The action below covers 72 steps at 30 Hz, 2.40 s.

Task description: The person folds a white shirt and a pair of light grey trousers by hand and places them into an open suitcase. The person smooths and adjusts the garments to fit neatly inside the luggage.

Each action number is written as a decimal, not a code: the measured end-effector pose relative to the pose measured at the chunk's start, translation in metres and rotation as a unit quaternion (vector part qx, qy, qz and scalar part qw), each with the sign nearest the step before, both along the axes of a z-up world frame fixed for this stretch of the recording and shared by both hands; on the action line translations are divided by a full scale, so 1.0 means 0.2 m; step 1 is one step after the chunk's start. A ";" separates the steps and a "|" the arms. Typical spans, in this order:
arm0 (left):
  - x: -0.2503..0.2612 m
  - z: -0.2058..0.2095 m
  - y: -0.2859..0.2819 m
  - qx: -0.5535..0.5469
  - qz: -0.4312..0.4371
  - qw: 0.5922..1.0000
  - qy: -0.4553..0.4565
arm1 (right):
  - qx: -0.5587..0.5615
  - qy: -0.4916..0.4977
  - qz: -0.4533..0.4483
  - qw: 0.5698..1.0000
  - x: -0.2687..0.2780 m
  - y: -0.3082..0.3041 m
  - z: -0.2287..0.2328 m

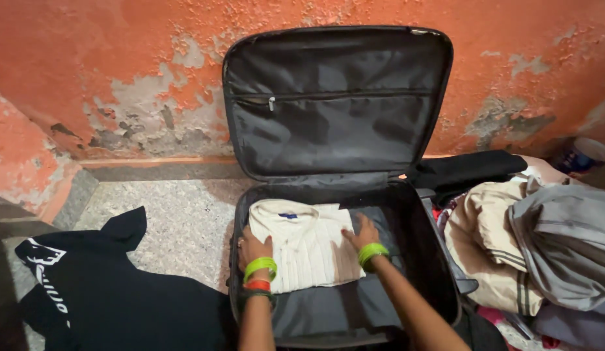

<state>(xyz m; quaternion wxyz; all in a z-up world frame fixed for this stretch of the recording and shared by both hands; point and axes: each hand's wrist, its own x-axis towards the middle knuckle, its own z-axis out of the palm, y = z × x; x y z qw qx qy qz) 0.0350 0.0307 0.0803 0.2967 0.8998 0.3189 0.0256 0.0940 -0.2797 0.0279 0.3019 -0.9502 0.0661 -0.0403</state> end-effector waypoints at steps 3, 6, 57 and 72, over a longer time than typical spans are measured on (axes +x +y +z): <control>-0.01 -0.06 -0.14 0.136 -0.109 0.983 -0.058 | -0.127 0.038 -0.005 0.991 -0.15 0.14 -0.07; -0.02 -0.16 -0.17 0.197 -0.244 0.950 -0.014 | -0.245 0.007 0.112 0.963 -0.28 0.27 -0.02; -0.42 -0.10 -0.33 0.068 -0.352 0.876 0.324 | -0.192 0.223 0.231 0.927 -0.55 -0.06 0.25; -0.42 -0.25 -0.34 0.119 -0.357 0.882 0.283 | 0.646 -0.159 -0.279 0.693 -0.45 -1.61 0.66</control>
